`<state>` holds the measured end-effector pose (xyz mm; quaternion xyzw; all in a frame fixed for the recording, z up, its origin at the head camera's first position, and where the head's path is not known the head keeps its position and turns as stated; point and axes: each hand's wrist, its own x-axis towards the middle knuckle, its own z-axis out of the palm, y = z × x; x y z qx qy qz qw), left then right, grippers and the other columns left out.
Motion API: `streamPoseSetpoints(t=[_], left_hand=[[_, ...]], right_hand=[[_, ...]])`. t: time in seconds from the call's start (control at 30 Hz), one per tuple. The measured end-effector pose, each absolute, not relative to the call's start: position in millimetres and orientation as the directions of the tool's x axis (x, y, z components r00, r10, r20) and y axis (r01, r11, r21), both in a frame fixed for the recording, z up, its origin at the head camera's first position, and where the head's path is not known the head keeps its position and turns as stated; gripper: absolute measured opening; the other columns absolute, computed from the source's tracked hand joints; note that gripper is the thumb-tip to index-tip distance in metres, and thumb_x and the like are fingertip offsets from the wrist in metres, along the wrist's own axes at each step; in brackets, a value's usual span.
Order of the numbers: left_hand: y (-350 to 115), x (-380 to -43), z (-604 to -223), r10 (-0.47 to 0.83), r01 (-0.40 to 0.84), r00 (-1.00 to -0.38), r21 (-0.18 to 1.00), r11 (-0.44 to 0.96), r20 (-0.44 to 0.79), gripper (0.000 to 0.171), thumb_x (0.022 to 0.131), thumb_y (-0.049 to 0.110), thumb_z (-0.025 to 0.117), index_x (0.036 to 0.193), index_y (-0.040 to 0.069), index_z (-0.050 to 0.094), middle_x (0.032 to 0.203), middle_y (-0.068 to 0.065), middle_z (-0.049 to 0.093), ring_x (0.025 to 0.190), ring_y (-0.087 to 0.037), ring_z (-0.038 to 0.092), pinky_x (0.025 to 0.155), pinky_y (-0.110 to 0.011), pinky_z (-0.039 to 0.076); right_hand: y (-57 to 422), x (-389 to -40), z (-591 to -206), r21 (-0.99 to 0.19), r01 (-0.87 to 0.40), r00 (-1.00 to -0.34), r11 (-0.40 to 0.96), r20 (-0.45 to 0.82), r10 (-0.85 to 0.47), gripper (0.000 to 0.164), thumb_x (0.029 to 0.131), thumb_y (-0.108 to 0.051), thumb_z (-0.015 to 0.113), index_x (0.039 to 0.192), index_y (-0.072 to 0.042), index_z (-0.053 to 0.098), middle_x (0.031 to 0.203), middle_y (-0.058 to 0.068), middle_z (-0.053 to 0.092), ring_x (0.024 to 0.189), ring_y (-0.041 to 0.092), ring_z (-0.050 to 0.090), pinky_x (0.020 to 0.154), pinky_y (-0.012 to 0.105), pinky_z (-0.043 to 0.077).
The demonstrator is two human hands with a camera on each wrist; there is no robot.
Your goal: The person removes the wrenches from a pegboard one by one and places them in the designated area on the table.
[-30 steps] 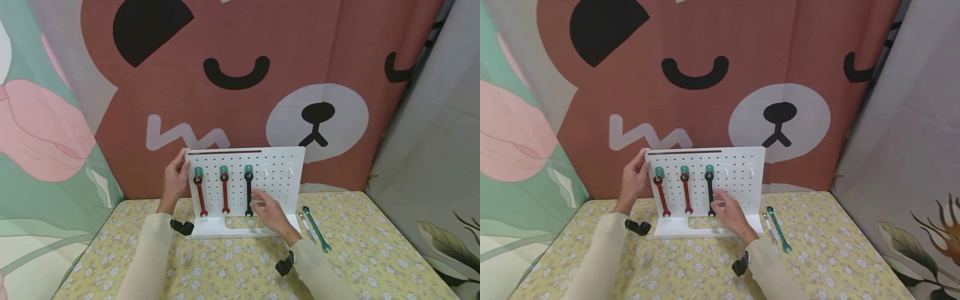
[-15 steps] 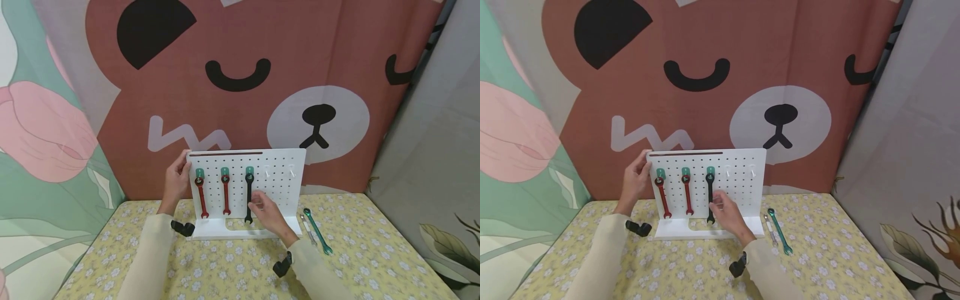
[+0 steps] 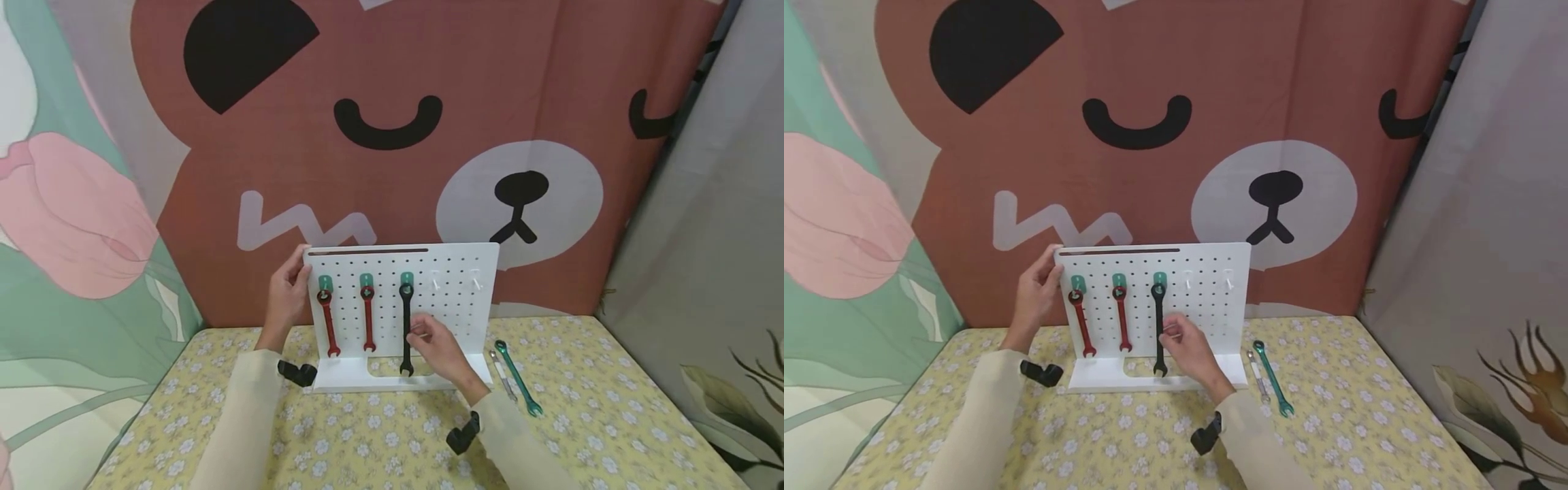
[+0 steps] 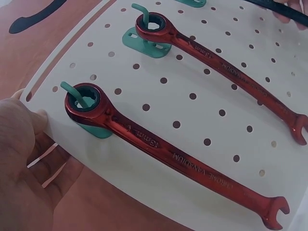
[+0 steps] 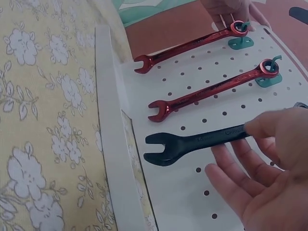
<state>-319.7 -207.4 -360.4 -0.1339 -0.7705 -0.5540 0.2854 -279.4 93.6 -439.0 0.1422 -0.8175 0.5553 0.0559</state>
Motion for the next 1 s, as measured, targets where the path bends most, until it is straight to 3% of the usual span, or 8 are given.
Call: streamPoseSetpoints(t=[0.13,0.37,0.7,0.83,1.0], left_hand=[[-201.1,-309.5,-351.1,-0.111,0.523,-0.800,0.775,0.355,0.590,0.041,0.108,0.004,0.052,0.149,0.007,0.055,0.119,-0.026,0.067,0.094,-0.038,0.060,0.071,-0.019,0.042],[-193.1,-293.0,-337.9,-0.099,0.513,-0.805,0.771,0.376,0.584,0.042,0.107,0.000,0.051,0.149,0.002,0.053,0.122,-0.029,0.065,0.100,-0.041,0.061,0.076,-0.022,0.046],[-207.1,-320.2,-360.3,-0.108,0.504,-0.813,0.784,0.362,0.573,0.044,0.109,0.013,0.053,0.153,0.014,0.052,0.132,-0.018,0.065,0.104,-0.028,0.062,0.078,-0.022,0.046],[-199.2,-303.4,-344.5,-0.102,0.506,-0.813,0.781,0.366,0.574,0.043,0.108,0.006,0.052,0.151,0.008,0.053,0.128,-0.024,0.065,0.102,-0.035,0.062,0.076,-0.022,0.045],[-201.8,-312.1,-351.4,-0.109,0.510,-0.806,0.777,0.370,0.581,0.043,0.109,0.003,0.050,0.151,0.006,0.052,0.128,-0.026,0.065,0.103,-0.038,0.062,0.074,-0.019,0.042]], right_hand=[[92.0,-278.3,-438.9,-0.921,-0.273,-0.957,0.278,0.229,-0.181,0.018,0.098,-0.006,0.068,0.115,-0.005,0.064,0.102,0.004,0.069,0.090,0.021,0.067,0.080,0.040,0.055],[89.8,-276.1,-441.4,-0.958,-0.236,-0.964,0.161,0.209,-0.167,0.022,0.099,-0.001,0.065,0.120,-0.001,0.062,0.105,0.012,0.066,0.091,0.025,0.067,0.081,0.049,0.058],[93.9,-270.2,-438.3,-0.963,-0.217,-0.969,0.161,0.193,-0.156,0.040,0.101,-0.007,0.062,0.140,-0.016,0.055,0.108,0.012,0.064,0.089,0.025,0.066,0.075,0.051,0.058],[95.3,-268.6,-434.7,-0.969,-0.205,-0.966,0.137,0.177,-0.189,0.052,0.102,-0.007,0.061,0.150,-0.022,0.049,0.110,0.013,0.062,0.091,0.026,0.067,0.074,0.049,0.059],[97.5,-268.4,-434.5,-0.972,-0.203,-0.958,0.121,0.172,-0.230,0.055,0.104,-0.008,0.060,0.154,-0.023,0.044,0.112,0.014,0.059,0.093,0.026,0.066,0.075,0.049,0.059]])
